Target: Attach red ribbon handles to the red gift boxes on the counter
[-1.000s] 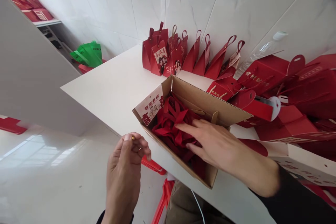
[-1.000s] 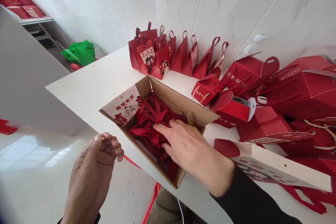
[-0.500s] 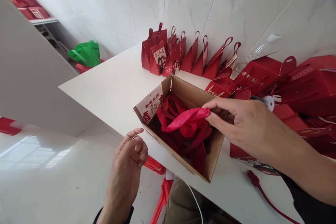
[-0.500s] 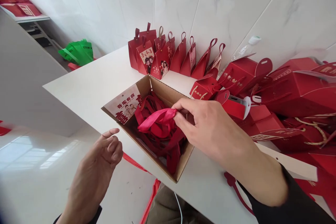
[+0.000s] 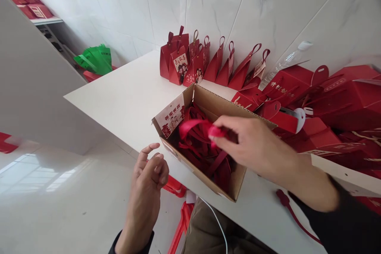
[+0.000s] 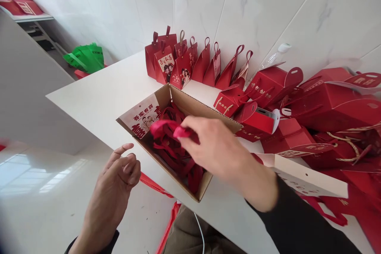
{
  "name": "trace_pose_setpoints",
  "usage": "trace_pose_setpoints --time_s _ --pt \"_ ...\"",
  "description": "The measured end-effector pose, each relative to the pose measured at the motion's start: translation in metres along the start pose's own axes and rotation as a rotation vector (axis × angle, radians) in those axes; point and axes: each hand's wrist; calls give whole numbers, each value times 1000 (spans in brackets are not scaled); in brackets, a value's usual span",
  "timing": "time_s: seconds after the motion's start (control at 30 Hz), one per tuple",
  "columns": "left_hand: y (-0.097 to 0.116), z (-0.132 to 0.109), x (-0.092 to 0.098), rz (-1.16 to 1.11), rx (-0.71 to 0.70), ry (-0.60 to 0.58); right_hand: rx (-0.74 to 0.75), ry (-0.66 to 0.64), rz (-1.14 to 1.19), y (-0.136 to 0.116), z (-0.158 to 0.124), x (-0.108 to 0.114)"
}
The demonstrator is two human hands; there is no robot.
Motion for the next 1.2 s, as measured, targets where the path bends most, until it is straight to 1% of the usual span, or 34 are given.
trace_pose_setpoints --time_s 0.07,0.1,0.13,0.2,0.27,0.3,0.43,0.5,0.6,0.67,0.77,0.9,0.97,1.03,1.13,1.2 --pt "1 2 1 4 -4 11 -82 142 81 1 -6 19" --pt "2 2 1 5 -10 15 -89 168 96 3 -10 26" --pt "2 3 0 7 -15 17 -59 143 78 6 -14 30" --pt "3 4 -2 8 -26 15 56 -1 -30 10 -21 31" --pt "3 3 -4 8 -36 9 168 -141 -137 10 -22 25" --pt "2 3 -5 15 -40 7 185 -172 -158 8 -19 21" --pt "-2 3 -8 82 -76 -9 128 -219 -136 -4 3 -7" --pt "-5 6 -9 134 -120 -39 141 -260 -163 -7 14 -25" --pt "-10 12 -12 205 -177 -77 157 -270 -207 -5 23 -49" --pt "-14 15 -14 226 -180 -82 154 -251 -222 -1 25 -59" --pt "-17 17 -17 225 -168 -74 132 -218 -222 7 24 -59" --pt "-18 16 -19 215 -164 -53 91 -165 -137 12 19 -48" --pt "-19 15 -19 206 -166 -54 91 -177 -37 9 17 -46" --pt "-18 15 -19 198 -164 -62 100 -212 54 4 17 -50" --pt "-18 15 -20 193 -152 -66 108 -263 118 -1 20 -60" --pt "-18 15 -20 196 -145 -65 100 -270 150 -1 21 -59"
Point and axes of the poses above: each hand's wrist, its own z-axis towards the middle knuckle, its own x-axis out of the back of the hand, y = z × x, and after that the axes turned 5 degrees about -z, right-handed
